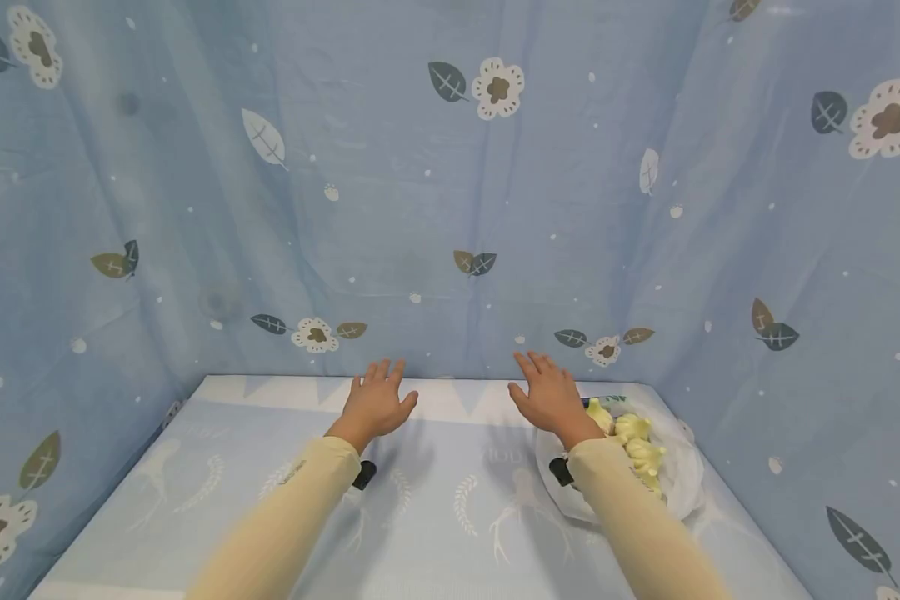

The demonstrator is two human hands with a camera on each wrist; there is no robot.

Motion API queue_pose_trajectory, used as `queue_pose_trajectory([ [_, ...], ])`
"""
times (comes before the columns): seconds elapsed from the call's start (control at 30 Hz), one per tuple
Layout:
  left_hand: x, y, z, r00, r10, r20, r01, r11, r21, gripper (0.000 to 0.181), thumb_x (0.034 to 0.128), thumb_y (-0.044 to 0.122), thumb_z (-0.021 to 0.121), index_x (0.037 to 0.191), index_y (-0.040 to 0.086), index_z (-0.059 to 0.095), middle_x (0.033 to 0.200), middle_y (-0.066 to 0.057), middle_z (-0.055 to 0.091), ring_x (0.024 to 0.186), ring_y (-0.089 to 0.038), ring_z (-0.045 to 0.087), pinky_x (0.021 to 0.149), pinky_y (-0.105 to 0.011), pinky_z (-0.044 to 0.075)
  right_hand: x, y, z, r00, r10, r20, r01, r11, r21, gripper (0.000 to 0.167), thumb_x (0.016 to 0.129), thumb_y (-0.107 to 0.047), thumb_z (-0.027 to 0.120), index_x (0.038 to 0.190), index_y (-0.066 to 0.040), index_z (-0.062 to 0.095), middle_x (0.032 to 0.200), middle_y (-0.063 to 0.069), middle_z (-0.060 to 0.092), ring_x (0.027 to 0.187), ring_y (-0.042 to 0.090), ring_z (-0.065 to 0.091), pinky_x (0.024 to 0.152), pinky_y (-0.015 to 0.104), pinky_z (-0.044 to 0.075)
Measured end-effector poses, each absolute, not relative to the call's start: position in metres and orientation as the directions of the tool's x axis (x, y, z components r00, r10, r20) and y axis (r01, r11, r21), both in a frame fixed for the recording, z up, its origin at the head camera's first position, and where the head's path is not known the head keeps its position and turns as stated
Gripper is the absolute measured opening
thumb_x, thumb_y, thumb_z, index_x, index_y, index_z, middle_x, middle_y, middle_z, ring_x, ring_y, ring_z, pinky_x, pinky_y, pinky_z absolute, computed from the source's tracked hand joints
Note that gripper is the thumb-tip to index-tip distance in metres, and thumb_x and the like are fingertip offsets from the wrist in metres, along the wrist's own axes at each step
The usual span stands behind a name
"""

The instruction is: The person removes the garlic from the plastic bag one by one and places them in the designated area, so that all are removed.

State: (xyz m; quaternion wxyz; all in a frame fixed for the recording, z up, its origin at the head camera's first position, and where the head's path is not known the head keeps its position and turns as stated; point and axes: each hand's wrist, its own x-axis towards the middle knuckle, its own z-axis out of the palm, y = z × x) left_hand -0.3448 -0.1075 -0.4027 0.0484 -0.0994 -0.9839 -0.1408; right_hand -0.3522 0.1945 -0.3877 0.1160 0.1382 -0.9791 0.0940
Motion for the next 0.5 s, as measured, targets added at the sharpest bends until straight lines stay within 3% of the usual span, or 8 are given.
queue_pose_trajectory([
  [0.33,-0.346,-0.081,-0.403,-0.968,0.216,0.125,0.243,0.929,0.278,0.068,0.0985,0.048,0.038,0.155,0.013,0.025,0.158,-0.018,0.025,0.147,-0.038,0.020,0.115,-0.062,0.020,-0.349,0.225,-0.384,-0.942,-0.223,0.249,-0.266,0.952,-0.152,0.061,0.099,-0.040,0.042,0.154,-0.017,0.028,0.157,0.018,0.028,0.144,0.043,0.024,0.109,0.068,0.023],
  [0.5,-0.346,-0.067,-0.405,-0.965,0.225,0.132,0.257,0.903,0.344,0.067,0.0982,0.047,0.039,0.153,0.011,0.027,0.157,-0.019,0.028,0.146,-0.038,0.024,0.115,-0.058,0.024,-0.347,0.242,-0.386,-0.948,-0.211,0.238,-0.256,0.951,-0.176,0.061,0.099,-0.041,0.042,0.154,-0.019,0.027,0.157,0.019,0.028,0.143,0.043,0.026,0.109,0.068,0.024],
])
